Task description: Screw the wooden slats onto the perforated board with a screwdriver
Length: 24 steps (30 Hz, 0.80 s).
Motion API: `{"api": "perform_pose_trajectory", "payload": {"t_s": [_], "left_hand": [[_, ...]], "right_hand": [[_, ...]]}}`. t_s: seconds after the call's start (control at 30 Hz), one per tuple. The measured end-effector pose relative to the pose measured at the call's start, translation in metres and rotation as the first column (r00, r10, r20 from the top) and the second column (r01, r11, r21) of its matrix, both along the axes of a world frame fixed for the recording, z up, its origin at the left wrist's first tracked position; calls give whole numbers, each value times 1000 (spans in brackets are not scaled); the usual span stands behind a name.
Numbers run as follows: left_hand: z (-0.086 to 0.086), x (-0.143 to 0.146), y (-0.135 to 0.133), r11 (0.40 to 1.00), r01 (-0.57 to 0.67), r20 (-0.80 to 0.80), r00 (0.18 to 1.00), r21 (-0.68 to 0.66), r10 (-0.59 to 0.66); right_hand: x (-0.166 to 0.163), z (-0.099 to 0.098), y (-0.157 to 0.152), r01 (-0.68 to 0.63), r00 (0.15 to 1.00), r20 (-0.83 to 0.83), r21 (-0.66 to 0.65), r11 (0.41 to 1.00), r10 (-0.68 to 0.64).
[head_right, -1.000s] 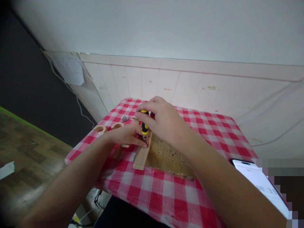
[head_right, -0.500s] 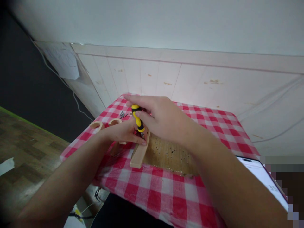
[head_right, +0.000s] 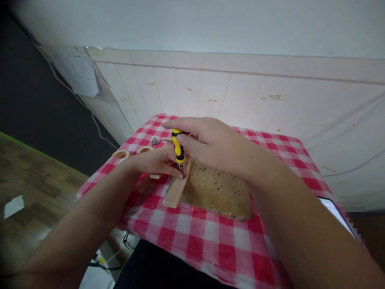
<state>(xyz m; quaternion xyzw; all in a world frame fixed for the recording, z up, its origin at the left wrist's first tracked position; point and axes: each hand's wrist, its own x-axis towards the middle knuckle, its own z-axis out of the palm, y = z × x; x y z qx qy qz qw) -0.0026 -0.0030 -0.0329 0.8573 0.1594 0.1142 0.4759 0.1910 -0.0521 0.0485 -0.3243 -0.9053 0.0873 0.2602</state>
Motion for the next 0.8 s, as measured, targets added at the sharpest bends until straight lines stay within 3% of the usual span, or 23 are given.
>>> {"api": "perform_pose_trajectory", "payload": {"t_s": [0.2, 0.27, 0.33, 0.4, 0.53, 0.63, 0.7, 0.8], "left_hand": [[-2, 1, -4, 995, -95, 10, 995, 12, 95], [0, 0, -5, 994, -104, -2, 995, 36, 104], [2, 1, -5, 996, -78, -17, 997, 35, 78], [2, 1, -4, 999, -42, -19, 999, 18, 43], [-1, 1, -2, 999, -38, 14, 999, 12, 38], [-1, 1, -2, 998, -51, 1, 999, 25, 51], [1, 1, -3, 999, -34, -21, 999, 31, 35], [3, 2, -3, 1000, -11, -34, 999, 3, 12]], "right_hand": [[-13, 0, -9, -19, 997, 70, 57, 998, 15], [-19, -2, -8, 134, 987, 74, 83, 987, -140], [-22, -8, -4, 339, 936, 45, 143, 930, -348], [-24, -14, 0, 423, 904, -17, 179, 888, -427], [-17, -14, 1, 159, 987, -39, 98, 982, -156], [-10, -4, -5, -19, 999, 31, 66, 998, 17], [-9, 0, -6, -7, 997, 80, 97, 995, 0], [-15, -4, -4, 254, 955, 103, 193, 948, -277]]}}
